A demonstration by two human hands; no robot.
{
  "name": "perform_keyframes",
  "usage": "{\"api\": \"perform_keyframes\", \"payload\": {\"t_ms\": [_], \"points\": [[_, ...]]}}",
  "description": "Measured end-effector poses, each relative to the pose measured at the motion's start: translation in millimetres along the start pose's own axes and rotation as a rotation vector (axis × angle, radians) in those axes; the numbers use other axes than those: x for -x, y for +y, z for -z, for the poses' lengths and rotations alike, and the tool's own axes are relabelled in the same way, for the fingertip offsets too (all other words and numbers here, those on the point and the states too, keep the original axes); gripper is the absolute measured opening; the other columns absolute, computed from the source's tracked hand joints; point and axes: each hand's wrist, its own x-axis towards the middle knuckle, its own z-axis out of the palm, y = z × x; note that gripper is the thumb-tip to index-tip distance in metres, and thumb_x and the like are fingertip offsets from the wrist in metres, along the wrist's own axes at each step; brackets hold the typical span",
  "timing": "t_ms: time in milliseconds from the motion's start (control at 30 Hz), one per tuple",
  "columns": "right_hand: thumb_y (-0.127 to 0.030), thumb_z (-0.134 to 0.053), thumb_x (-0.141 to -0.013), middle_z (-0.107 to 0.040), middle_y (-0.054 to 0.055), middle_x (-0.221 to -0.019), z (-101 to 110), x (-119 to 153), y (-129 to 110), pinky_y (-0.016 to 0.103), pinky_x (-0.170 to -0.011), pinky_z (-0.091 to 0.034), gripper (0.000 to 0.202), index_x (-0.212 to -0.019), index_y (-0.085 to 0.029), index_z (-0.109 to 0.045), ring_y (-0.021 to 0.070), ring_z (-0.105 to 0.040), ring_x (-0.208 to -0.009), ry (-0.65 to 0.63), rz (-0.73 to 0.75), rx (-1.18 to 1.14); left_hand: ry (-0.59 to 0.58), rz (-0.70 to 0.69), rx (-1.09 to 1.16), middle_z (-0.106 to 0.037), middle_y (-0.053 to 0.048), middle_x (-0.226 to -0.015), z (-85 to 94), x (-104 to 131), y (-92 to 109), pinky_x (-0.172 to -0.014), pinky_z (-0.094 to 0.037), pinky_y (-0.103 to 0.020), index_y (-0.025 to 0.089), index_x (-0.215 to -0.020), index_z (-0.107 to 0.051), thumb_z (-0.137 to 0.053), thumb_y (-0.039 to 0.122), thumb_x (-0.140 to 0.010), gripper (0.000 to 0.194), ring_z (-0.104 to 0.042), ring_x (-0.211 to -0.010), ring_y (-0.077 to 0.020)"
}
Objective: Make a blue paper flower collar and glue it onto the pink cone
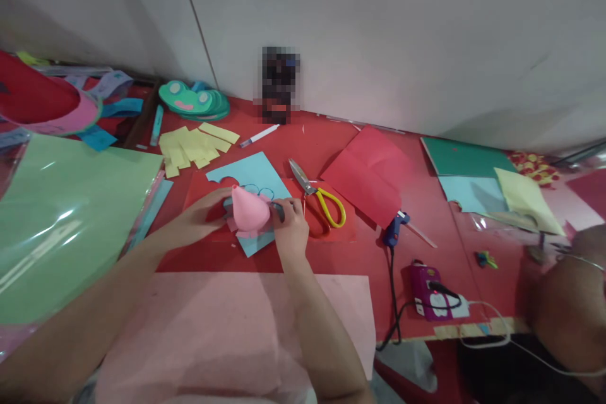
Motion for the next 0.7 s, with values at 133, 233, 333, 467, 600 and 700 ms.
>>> {"api": "perform_keyframes", "payload": {"t_ms": [133,233,333,467,600,700], "points": [[-0.026,-0.051,-0.084,-0.061,0.005,-0.097,1,0,0,0.029,-0.066,-0.047,0.018,-0.091,-0.022,-0.068,0.0172,-0.062,-0.078,0.0,0.011,-0.019,0.21,0.221,0.008,-0.063,-0.008,-0.109,3.1,-8,-5,-0.079,-0.053,-0.038,0.02,-0.108,-0.06,-0.048,0.027,-0.081,0.031,-0.062,-0.095,-0.0225],[-0.026,-0.05,-0.085,-0.061,0.005,-0.095,2,-1,1,0.029,-0.068,-0.048,0.019,-0.091,-0.022,-0.067,0.0181,-0.062,-0.083,0.015,0.027,-0.039,0.209,0.259,-0.109,-0.062,-0.007,-0.097,0.1,-9,-4,-0.074,-0.052,-0.038,0.02,-0.1,-0.063,-0.055,0.036,-0.079,0.027,-0.061,-0.085,-0.0219],[-0.027,-0.049,-0.086,-0.062,0.005,-0.095,3,-1,0,0.03,-0.069,-0.048,0.019,-0.091,-0.023,-0.067,0.018,-0.062,-0.083,0.015,0.028,-0.056,0.192,0.166,-0.186,-0.06,-0.007,-0.1,-5.4,-7,-4,-0.083,-0.048,-0.04,0.021,-0.098,-0.064,-0.057,0.041,-0.081,0.028,-0.057,-0.096,-0.0257],[-0.029,-0.046,-0.088,-0.062,0.007,-0.097,5,-1,0,0.031,-0.071,-0.05,0.023,-0.095,-0.021,-0.066,0.018,-0.062,-0.083,0.016,0.021,-0.099,0.196,0.112,-0.261,-0.06,-0.007,-0.103,-10.6,-7,-8,-0.09,-0.043,-0.044,0.021,-0.099,-0.066,-0.056,0.039,-0.083,0.026,-0.055,-0.1,-0.0274],[-0.03,-0.047,-0.088,-0.063,0.009,-0.1,6,-4,4,0.032,-0.076,-0.051,0.023,-0.097,-0.02,-0.066,0.0181,-0.062,-0.087,0.02,0.037,-0.138,0.199,0.097,-0.272,-0.059,-0.005,-0.115,-11.1,-8,-9,-0.096,-0.04,-0.047,0.024,-0.098,-0.068,-0.058,0.033,-0.082,0.021,-0.052,-0.107,-0.0291],[-0.026,-0.049,-0.084,-0.065,0.008,-0.101,5,-6,8,0.032,-0.075,-0.051,0.024,-0.099,-0.02,-0.067,0.018,-0.063,-0.085,0.011,0.021,-0.169,0.175,0.099,-0.273,-0.058,-0.004,-0.121,-9.8,-9,-5,-0.096,-0.039,-0.048,0.025,-0.097,-0.069,-0.059,0.03,-0.081,0.019,-0.05,-0.113,-0.0306]]}}
